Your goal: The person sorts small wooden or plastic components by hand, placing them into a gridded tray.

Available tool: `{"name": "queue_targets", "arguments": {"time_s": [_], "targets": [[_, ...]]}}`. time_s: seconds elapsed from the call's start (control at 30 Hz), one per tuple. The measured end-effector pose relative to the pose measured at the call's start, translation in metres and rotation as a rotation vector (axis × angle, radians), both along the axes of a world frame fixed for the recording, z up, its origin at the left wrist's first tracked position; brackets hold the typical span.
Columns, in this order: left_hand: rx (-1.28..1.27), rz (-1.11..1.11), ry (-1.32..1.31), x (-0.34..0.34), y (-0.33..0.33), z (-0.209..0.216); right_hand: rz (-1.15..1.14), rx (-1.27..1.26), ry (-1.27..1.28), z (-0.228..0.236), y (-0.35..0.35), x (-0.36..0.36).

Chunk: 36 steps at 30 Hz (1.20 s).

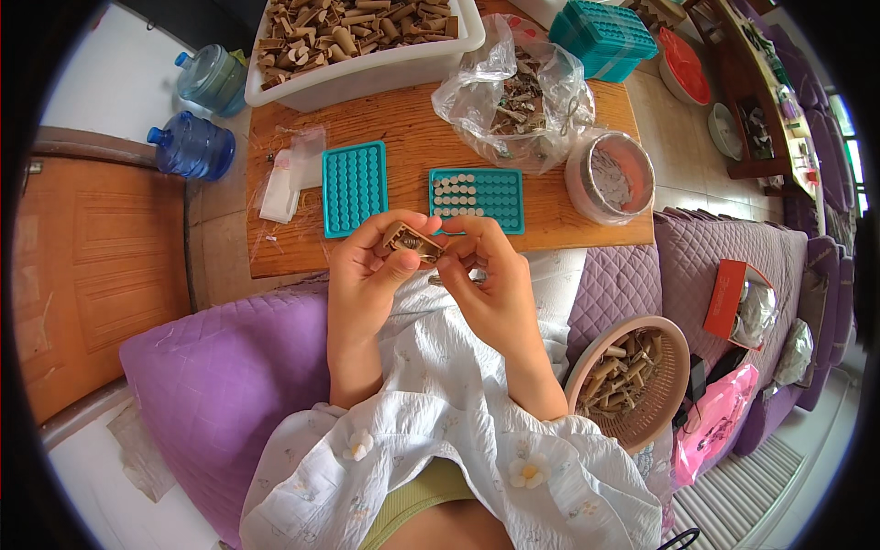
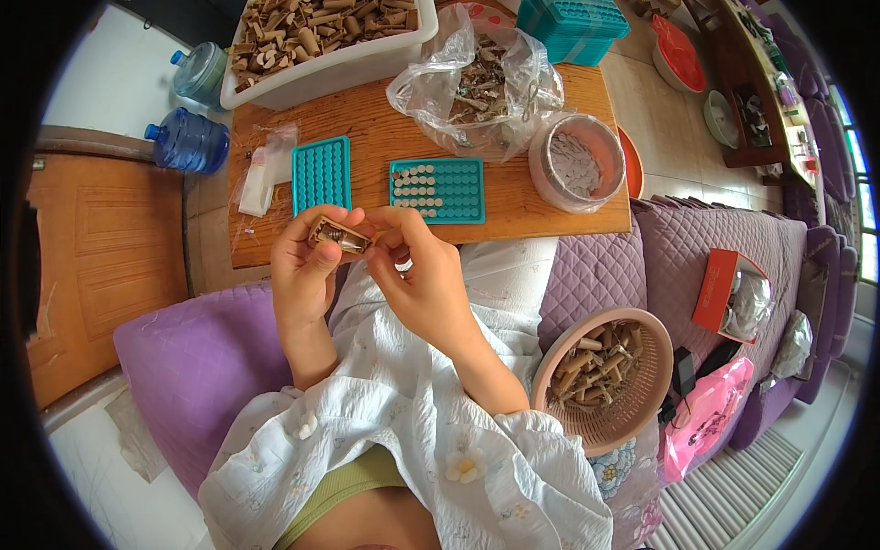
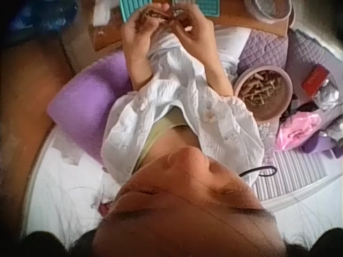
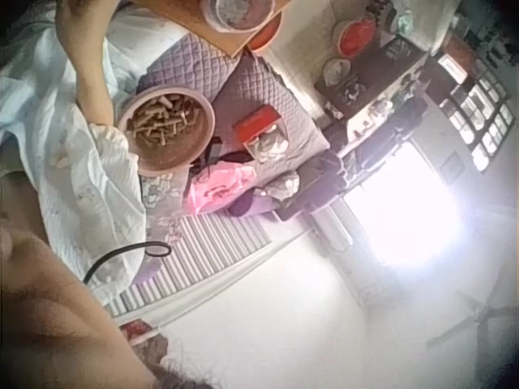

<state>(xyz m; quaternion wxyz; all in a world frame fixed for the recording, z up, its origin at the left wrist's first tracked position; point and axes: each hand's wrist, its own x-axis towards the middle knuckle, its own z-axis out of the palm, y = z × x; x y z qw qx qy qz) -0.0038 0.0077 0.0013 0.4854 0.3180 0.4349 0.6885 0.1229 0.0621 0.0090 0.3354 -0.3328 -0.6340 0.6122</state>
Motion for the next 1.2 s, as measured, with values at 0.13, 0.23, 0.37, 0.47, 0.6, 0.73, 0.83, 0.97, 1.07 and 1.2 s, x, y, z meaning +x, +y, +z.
{"name": "queue_targets", "arguments": {"time_s": [0.13,0.23,0.37,0.47,0.6,0.73,0.83,0.97,1.07,1.2], "targets": [[-0.021,0.022,-0.048,-0.001,-0.001,-0.004,-0.005,-0.001,0.013,0.000,0.000,-0.003],[0.005,0.027,-0.137,0.004,0.002,-0.007,-0.040,0.023,0.012,-0.002,0.003,-0.003],[0.051,-0.027,-0.547,0.006,0.007,-0.009,-0.050,0.072,-0.006,-0.005,0.008,-0.003],[0.036,0.010,-0.559,0.008,0.009,-0.011,0.006,0.077,-0.064,-0.005,0.015,-0.002],[-0.002,0.091,-0.350,0.011,0.011,-0.017,-0.008,0.118,0.043,-0.014,0.019,-0.004],[0.011,0.088,-0.333,0.015,0.009,-0.021,-0.023,0.157,0.069,-0.025,0.024,-0.004],[-0.009,0.129,-0.324,0.013,0.007,-0.024,-0.200,-0.042,0.180,-0.043,0.045,0.007],[-0.039,0.140,-0.200,0.004,0.005,-0.031,-0.367,0.069,-0.084,-0.090,0.076,0.018],[-0.085,0.063,-0.230,-0.002,-0.001,-0.036,-0.220,0.257,-0.454,-0.099,0.079,0.013],[-0.117,-0.002,-0.319,-0.006,-0.002,-0.037,-0.089,0.480,-0.607,-0.097,0.070,0.009]]}}
